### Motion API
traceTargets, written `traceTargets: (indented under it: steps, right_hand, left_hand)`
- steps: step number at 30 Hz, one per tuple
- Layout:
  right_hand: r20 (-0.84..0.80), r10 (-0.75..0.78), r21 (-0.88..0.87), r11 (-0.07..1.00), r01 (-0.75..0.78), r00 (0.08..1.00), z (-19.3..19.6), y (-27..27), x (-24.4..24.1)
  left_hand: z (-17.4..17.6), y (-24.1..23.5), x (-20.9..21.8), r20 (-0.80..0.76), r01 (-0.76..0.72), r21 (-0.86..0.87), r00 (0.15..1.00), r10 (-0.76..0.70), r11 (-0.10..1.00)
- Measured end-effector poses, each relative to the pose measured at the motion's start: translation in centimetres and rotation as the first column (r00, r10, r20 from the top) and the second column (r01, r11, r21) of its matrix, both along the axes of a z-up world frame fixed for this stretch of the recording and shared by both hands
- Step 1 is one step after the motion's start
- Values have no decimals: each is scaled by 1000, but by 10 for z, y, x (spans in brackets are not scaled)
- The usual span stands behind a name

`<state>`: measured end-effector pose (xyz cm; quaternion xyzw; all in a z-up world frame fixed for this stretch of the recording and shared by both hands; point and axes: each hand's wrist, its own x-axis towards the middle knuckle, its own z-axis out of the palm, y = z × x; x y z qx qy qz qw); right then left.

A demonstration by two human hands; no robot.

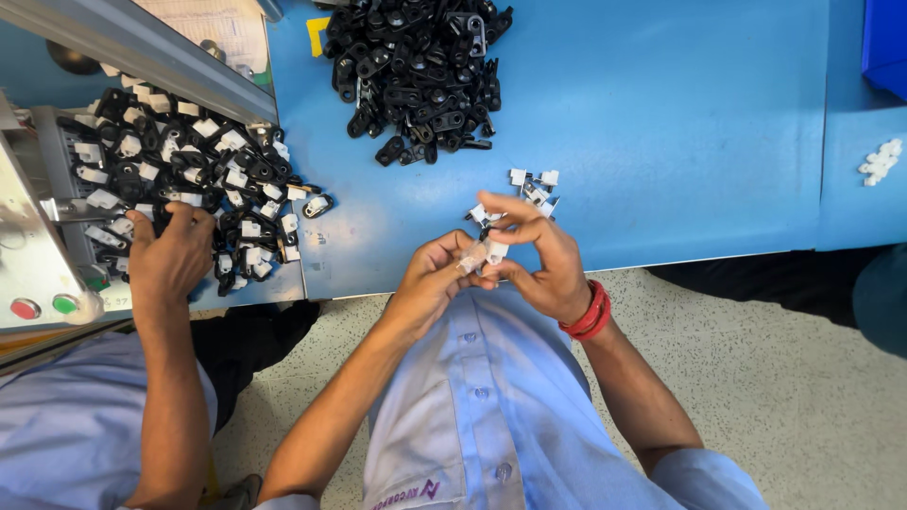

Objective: The person repeatedly picks a white plastic housing and a black plastic clip from piles on a blue workbench, snaps them together, and places the assembled unit on the table. The process is repeated continuously throughout the clip.

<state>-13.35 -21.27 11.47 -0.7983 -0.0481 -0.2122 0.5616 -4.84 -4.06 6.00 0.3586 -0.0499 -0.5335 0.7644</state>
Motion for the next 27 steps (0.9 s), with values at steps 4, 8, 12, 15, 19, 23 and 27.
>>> traceTargets:
  steps: [4, 8, 12, 15, 19, 23, 27]
  right_hand:
    - [-23, -24, -126, 992, 21, 999, -4, 6, -3]
    - [33, -88, -30, 996, 89, 996, -9, 15, -3]
    - [86, -124, 200, 974, 105, 989, -13, 27, 2]
    - [94, -106, 71, 992, 100, 990, -11, 34, 9]
    - [42, -131, -229, 964, 137, 990, 3, 33, 11]
    - [8, -138, 36, 990, 138, 990, 11, 46, 18]
    - [-28, -159, -67, 985, 156, 987, 14, 55, 13]
  left_hand:
    - [9, 8, 5, 736, -192, 159, 677, 13, 969]
    - [22, 19, 5, 995, -366, 78, 93, -47, 927]
    - [24, 18, 3, 437, -186, 2, 884, 166, 983]
    - [22, 20, 16, 232, -75, 66, 971, 58, 995]
    - [28, 29, 36, 747, -153, 111, 665, 19, 982]
    - [42, 34, 38, 994, -381, 18, 108, 25, 924]
    - [43, 26, 38, 557, -143, 13, 823, 112, 990]
